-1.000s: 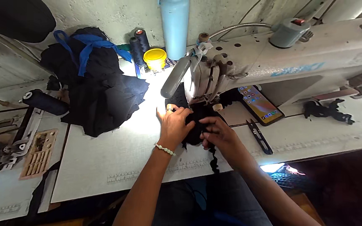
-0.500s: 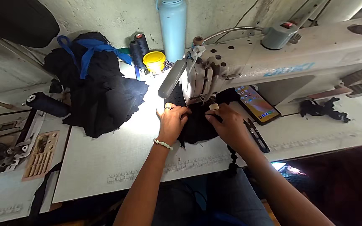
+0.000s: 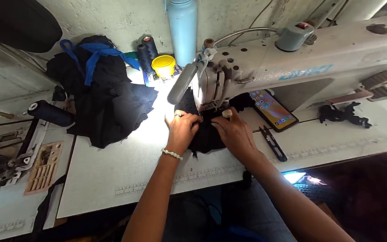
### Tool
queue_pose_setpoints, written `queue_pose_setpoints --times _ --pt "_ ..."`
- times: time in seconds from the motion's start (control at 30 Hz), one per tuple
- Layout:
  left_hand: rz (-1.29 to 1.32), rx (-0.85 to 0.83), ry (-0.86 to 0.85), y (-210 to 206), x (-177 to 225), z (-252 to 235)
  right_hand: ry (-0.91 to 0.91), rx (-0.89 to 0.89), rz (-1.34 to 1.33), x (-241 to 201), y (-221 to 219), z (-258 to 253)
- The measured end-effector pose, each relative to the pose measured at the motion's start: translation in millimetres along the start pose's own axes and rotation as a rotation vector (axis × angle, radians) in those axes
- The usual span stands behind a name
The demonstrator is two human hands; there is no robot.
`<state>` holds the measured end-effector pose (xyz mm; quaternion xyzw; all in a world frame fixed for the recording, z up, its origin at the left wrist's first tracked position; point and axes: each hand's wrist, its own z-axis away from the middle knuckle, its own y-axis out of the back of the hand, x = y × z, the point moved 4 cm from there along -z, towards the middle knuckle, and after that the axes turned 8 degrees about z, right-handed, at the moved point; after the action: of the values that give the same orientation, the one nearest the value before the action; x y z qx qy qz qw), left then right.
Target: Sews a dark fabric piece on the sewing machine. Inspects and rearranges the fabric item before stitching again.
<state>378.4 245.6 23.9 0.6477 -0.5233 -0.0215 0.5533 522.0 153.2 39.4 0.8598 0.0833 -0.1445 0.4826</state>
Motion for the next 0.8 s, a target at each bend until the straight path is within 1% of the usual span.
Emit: queue_pose_setpoints --times 0.03,0.1,0.2,0.23,0.3,0.33,0.4,0.5,0.57,0.6,0.67,0.8 --pt "-0.028 -0.001 -0.022 0 2 0 -0.017 -0.014 -0.04 -1 1 -2" --pt "-0.064 -0.006 -0.055 -1 6 0 -0.092 -0.102 -0.188 -3 2 -5" --pt "-0.131 -0.005 -0.06 -3 13 -1 -0.317 -0.338 -0.487 -7 -1 -8" --pt "-0.141 -0.005 -0.058 -3 15 -2 -0.395 -0.392 -0.596 -8 -2 -9" --pt "-0.149 0.002 -0.06 -2 15 -3 -0.473 -0.419 -0.731 -8 -4 -8" --pt "-0.132 0.002 -0.062 -1 13 -3 -0.459 -0.401 -0.732 -6 -6 -8" --pt "-0.064 -0.025 -0.07 2 6 -3 -0.353 -0.345 -0.615 0 -5 -7" --pt "0.016 -0.077 -0.099 8 0 -3 -0.165 -0.228 -0.3 -2 -4 -7" --pt "0.005 -0.087 -0.122 8 0 -4 -0.065 -0.112 -0.114 -2 -8 -4" --pt "-0.007 -0.084 -0.134 7 0 -5 -0.038 -0.074 -0.062 -2 -9 -3" --pt "-0.032 -0.07 -0.142 6 0 -5 -0.013 -0.053 -0.034 -2 -10 -4" --pt "-0.1 -0.031 -0.16 1 6 -6 -0.072 -0.147 -0.121 -7 -7 -7"
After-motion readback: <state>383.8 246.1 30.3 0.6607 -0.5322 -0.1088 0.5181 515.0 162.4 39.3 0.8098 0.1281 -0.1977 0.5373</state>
